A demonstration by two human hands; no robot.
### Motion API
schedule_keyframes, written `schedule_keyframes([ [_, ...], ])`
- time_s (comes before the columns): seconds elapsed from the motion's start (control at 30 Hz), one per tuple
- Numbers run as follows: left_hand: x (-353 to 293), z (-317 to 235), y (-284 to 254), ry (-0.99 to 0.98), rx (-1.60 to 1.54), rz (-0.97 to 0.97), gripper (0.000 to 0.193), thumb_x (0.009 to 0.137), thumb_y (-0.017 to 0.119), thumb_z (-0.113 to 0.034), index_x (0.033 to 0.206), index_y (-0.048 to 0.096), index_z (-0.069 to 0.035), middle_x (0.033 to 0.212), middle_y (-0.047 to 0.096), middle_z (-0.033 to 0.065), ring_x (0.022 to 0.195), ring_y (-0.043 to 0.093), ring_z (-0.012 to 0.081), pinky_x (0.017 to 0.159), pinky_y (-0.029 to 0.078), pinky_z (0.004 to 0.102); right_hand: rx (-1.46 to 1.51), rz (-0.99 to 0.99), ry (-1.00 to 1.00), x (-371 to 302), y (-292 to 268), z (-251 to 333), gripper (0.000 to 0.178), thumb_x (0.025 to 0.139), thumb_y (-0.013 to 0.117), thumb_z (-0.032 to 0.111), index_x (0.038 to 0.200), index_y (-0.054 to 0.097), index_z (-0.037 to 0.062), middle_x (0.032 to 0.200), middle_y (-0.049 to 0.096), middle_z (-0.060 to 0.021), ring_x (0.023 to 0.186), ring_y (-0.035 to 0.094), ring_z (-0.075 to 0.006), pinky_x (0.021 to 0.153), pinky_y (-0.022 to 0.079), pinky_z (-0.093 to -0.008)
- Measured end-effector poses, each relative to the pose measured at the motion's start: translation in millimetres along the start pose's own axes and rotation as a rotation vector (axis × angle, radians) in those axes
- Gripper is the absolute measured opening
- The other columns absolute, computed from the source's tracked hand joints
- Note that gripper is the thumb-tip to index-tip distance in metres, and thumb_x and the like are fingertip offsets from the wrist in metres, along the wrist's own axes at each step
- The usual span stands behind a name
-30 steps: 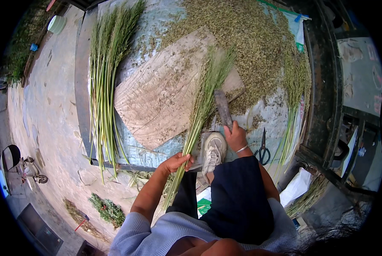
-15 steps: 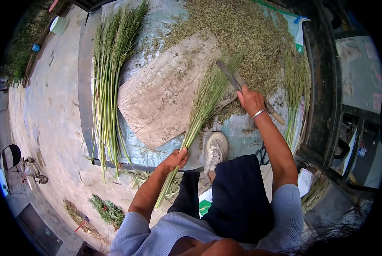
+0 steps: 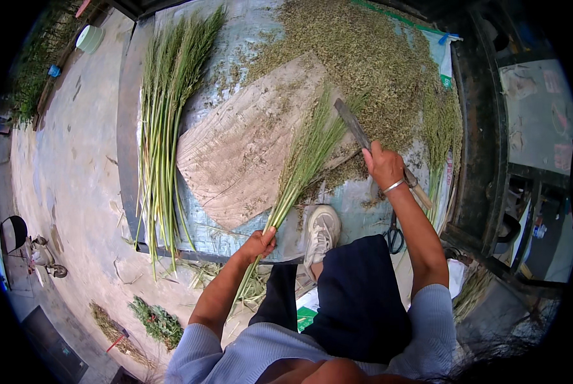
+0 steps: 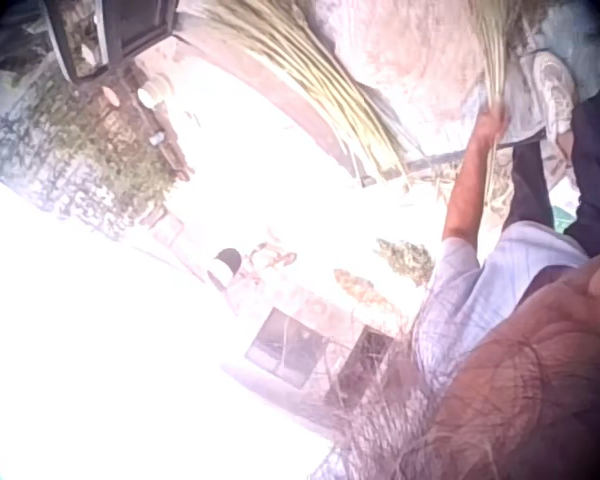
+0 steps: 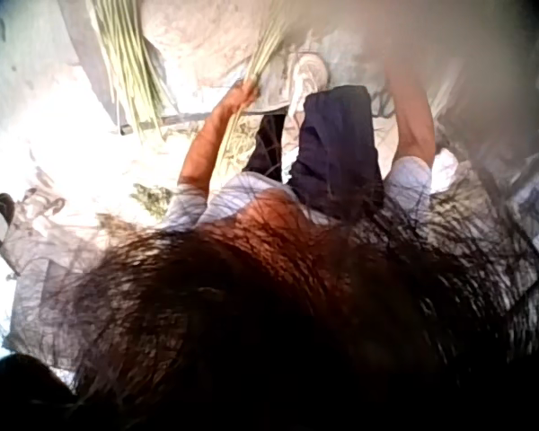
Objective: The person holds bundles of green grain stalks and repeatedly strikes them against a wooden board to separate the seeds. The seeds fall onto a large white tarp spread on the ground, while the person discards the stripped stalks to the side.
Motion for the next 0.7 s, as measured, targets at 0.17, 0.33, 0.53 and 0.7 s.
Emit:
schedule_keyframes([
  [0.17,-6,3,-3,-0.007,-0.017,0.002,0.055,0.088,0.047,-0.056,0.065,0.048,-0.006,0.049,0.043,0.0038,0.038,0.037,0.013,0.037,0.031,0.028,0.226,0.158,-0.44,-35,11,56,0.028,0.082,0.064,0.028,0.074,0.045,0.0095,0.048,0.05,-0.0091,0.048,0.054,-0.0298,0.047,0.043,-0.0408],
  [0.33,-1,-4,-11,-0.017,0.072,0.0,0.058,0.086,0.046,-0.06,0.066,0.048,-0.006,0.049,0.043,0.0039,0.039,0.037,0.0134,0.038,0.03,0.0278,0.05,0.095,-0.115,6,12,-2,0.025,0.082,0.063,0.028,0.075,0.047,0.0094,0.052,0.054,-0.0106,0.048,0.056,-0.0319,0.043,0.042,-0.0427],
  [0.53,-3,-3,-11,-0.036,0.021,0.013,0.059,0.084,0.047,-0.063,0.067,0.047,-0.007,0.05,0.042,0.003,0.041,0.036,0.0127,0.039,0.029,0.0274,0.312,0.09,-0.34,-32,10,54,0.028,0.08,0.065,0.029,0.074,0.046,0.0101,0.052,0.052,-0.0088,0.048,0.054,-0.0303,0.044,0.042,-0.0418],
  [0.7,-2,-4,-9,-0.01,0.077,0.013,0.057,0.088,0.046,-0.058,0.065,0.049,-0.006,0.048,0.043,0.0041,0.037,0.037,0.0126,0.036,0.03,0.0278,0.098,0.134,-0.024,-5,25,11,0.026,0.085,0.059,0.03,0.081,0.047,0.0079,0.052,0.055,-0.0132,0.048,0.056,-0.0343,0.045,0.045,-0.0449],
])
Point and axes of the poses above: each hand's wrist, its own x-axis towards the middle knuckle, its own y-axis out of the palm, z = x × y, the point moved 3 cm from there along x, towards the middle knuckle
